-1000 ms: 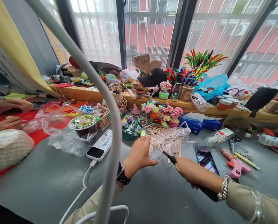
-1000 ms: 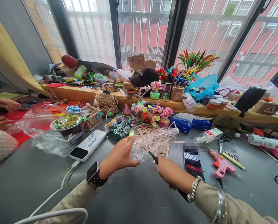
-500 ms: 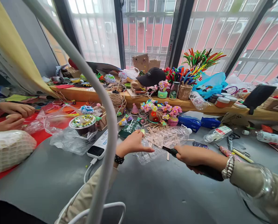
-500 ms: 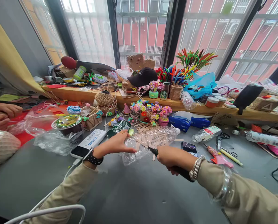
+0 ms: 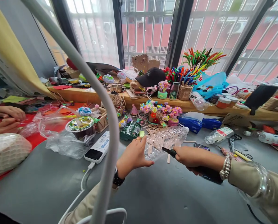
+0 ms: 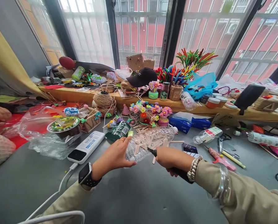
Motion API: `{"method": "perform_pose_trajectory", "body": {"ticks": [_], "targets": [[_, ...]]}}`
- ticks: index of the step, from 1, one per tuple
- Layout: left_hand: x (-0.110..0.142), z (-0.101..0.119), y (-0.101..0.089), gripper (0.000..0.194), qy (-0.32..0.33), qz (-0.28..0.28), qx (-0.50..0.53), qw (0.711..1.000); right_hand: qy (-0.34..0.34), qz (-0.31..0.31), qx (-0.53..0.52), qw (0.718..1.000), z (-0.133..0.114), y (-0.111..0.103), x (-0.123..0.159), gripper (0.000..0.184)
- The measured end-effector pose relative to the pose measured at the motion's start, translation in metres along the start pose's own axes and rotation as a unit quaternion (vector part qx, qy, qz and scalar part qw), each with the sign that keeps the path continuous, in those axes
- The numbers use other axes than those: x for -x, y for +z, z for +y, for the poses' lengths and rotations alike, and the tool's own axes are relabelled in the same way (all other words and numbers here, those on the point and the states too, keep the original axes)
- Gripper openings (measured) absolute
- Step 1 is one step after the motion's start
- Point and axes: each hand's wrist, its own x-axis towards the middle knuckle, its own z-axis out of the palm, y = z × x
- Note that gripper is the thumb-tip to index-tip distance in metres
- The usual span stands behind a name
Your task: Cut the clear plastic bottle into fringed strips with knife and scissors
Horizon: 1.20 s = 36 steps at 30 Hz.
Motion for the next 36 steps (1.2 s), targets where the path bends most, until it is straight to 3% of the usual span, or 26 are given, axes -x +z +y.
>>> {"method": "perform_pose_trajectory", "body": {"ticks": [6,20,25,29,33,36], "targets": [[-0.005,-0.002,0.0,0.091,0.016,0.005,0.004,1.0,0.002,0.018,-0.011,1.0,0.001,0.016,-0.002,0.027],[-0.01,-0.01,-0.007,0.08,0.006,-0.006,0.025,1.0,0.032,0.187,0.036,0.981,0.003,0.065,-0.034,0.038],[-0.003,-0.018,-0.012,0.077,-0.047,-0.127,0.215,0.967,0.03,0.195,0.049,0.979,0.012,0.069,-0.038,0.041],[0.002,-0.031,-0.014,0.082,-0.103,-0.079,0.233,0.964,0.025,0.206,0.06,0.977,0.022,0.067,-0.032,0.043],[0.004,-0.043,-0.006,0.084,-0.105,-0.083,0.352,0.926,0.005,0.211,0.067,0.975,0.026,0.069,-0.031,0.04],[0.009,-0.047,0.01,0.087,-0.095,-0.02,0.413,0.905,-0.009,0.211,0.066,0.975,0.026,0.073,-0.033,0.038]]}}
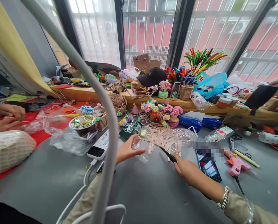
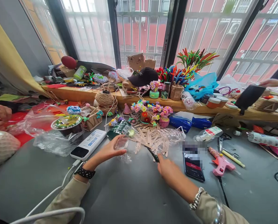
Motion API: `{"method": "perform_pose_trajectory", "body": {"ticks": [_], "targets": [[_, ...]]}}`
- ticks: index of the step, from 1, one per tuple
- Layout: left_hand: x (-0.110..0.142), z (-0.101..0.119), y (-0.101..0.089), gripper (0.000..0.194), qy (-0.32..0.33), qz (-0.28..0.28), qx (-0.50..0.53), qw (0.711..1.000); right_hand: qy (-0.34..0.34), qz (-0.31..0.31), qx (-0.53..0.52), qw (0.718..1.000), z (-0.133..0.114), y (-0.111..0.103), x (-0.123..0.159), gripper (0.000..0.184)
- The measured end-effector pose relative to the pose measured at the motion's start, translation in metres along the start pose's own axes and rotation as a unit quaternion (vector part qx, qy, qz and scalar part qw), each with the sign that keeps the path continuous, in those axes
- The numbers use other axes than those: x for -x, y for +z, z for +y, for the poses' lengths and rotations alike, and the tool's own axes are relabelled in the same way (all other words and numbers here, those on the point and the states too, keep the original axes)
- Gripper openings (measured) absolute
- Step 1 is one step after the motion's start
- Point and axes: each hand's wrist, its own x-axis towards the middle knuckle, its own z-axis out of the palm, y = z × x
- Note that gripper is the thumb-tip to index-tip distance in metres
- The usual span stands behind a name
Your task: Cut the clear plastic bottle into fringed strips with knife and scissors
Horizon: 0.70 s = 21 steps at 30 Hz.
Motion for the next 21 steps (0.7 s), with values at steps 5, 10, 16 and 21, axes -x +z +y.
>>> {"method": "perform_pose_trajectory", "body": {"ticks": [5,10,16,21], "targets": [[0.006,-0.025,0.016,0.088,0.043,0.03,0.095,0.994,-0.025,-0.001,-0.011,1.0,0.004,0.003,0.004,0.039],[0.006,-0.035,0.029,0.096,0.073,0.015,0.184,0.98,-0.033,0.009,-0.051,0.998,0.012,0.01,0.012,0.042],[0.006,-0.03,0.034,0.093,0.132,0.095,0.184,0.969,-0.085,0.049,-0.144,0.985,0.033,0.024,0.02,0.043],[0.005,-0.035,0.036,0.087,0.111,0.191,0.055,0.974,-0.106,0.067,-0.261,0.957,0.045,0.034,0.027,0.031]]}}
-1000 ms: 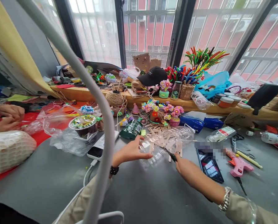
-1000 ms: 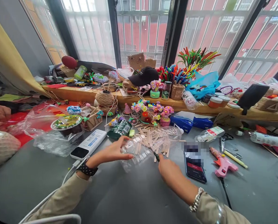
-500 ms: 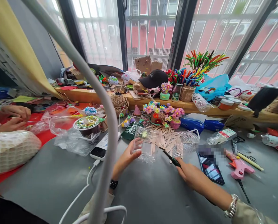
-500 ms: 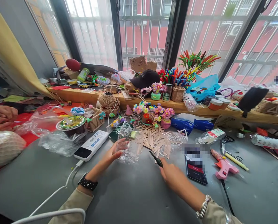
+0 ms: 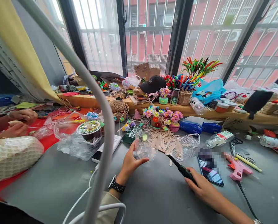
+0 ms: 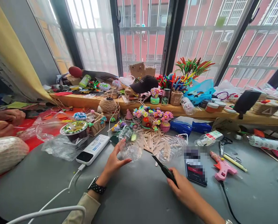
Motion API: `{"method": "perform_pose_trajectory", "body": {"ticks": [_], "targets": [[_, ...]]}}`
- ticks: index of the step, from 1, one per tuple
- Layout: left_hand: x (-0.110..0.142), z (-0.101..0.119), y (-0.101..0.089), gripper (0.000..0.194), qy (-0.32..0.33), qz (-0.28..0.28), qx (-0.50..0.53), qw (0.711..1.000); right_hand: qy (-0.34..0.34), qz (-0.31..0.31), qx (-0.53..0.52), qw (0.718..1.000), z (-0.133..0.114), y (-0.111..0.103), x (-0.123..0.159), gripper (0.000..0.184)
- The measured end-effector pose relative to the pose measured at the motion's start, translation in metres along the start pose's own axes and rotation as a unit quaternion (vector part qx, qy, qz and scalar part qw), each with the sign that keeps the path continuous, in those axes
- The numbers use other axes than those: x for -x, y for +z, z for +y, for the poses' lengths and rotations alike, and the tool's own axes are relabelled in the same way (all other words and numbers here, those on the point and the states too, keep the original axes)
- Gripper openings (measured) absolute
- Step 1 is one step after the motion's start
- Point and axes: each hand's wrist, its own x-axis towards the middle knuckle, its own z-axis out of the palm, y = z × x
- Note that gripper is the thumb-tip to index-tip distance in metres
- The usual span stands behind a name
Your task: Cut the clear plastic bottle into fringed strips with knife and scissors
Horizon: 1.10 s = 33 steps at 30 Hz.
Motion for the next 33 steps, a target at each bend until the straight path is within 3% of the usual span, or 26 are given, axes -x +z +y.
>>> {"method": "perform_pose_trajectory", "body": {"ticks": [7,10,16,19,26,30,33], "targets": [[0.001,-0.015,0.008,0.081,-0.021,0.027,-0.136,0.99,-0.007,-0.002,-0.113,0.994,0.0,-0.009,0.015,0.025],[0.001,-0.015,0.009,0.08,-0.018,0.02,-0.157,0.987,-0.023,0.029,-0.137,0.99,-0.001,-0.015,0.019,0.045],[0.002,-0.015,0.009,0.08,-0.015,0.012,-0.171,0.985,-0.05,-0.002,-0.222,0.974,-0.004,-0.026,0.022,0.066],[0.001,-0.016,0.009,0.083,-0.02,0.008,-0.17,0.985,-0.047,0.046,-0.267,0.962,-0.006,-0.034,0.017,0.065],[0.004,-0.013,0.007,0.085,-0.043,0.002,-0.175,0.984,-0.061,0.201,-0.238,0.948,-0.024,-0.055,-0.019,0.049],[0.008,-0.008,0.007,0.086,-0.003,-0.017,-0.202,0.979,-0.099,0.183,-0.295,0.933,-0.031,-0.057,-0.031,0.061],[0.01,-0.005,0.008,0.088,0.027,-0.057,-0.23,0.971,-0.111,0.159,-0.288,0.938,-0.03,-0.058,-0.03,0.074]]}}
